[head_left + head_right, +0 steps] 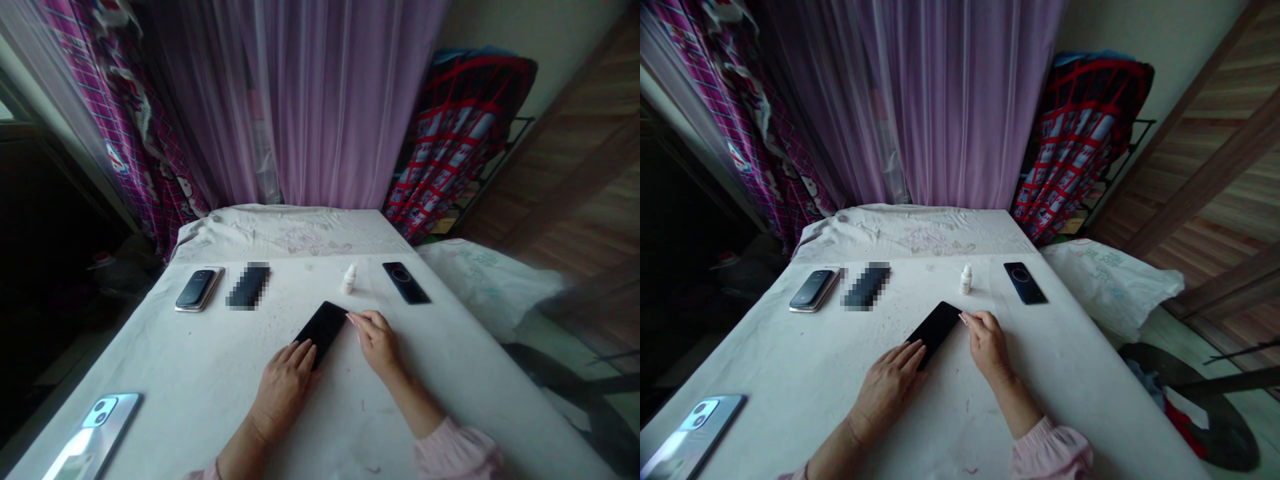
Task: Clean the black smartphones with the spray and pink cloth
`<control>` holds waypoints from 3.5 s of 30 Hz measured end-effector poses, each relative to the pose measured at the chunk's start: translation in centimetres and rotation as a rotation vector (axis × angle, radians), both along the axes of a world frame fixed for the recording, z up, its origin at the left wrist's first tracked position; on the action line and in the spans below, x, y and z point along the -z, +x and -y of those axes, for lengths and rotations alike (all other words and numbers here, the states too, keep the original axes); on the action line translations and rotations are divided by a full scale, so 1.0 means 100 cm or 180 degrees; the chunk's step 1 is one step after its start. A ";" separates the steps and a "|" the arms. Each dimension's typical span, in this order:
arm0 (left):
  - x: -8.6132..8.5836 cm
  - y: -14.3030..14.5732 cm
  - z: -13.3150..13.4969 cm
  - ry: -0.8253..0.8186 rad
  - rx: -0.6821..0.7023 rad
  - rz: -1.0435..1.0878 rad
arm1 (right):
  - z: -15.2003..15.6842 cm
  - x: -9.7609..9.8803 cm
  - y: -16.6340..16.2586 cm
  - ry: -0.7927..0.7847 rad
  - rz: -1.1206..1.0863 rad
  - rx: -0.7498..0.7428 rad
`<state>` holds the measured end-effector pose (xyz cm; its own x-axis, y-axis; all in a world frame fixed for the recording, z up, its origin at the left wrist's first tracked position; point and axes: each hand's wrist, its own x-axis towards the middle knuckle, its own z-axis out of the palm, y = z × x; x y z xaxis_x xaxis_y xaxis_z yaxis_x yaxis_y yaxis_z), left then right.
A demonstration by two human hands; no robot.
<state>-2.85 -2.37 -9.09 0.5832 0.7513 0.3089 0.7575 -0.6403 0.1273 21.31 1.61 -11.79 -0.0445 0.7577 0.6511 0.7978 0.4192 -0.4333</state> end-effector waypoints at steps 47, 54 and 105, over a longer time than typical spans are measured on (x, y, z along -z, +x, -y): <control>0.021 0.004 -0.005 -0.0152 -0.0548 0.0227 | 0.001 -0.005 -0.035 -0.0489 0.0215 -0.0273; 0.039 0.008 -0.009 0.0060 -0.0761 0.0299 | 0.027 -0.011 -0.061 -0.0413 0.0287 -0.0671; 0.032 0.003 -0.010 -0.0080 -0.0593 0.0287 | 0.011 -0.010 -0.053 -0.0499 0.0241 -0.0141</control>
<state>-2.54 -1.41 -12.28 0.4043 0.8517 0.3334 0.8473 -0.4860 0.2140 16.02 0.55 -10.82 -0.1245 0.8459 0.5187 0.8128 0.3868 -0.4356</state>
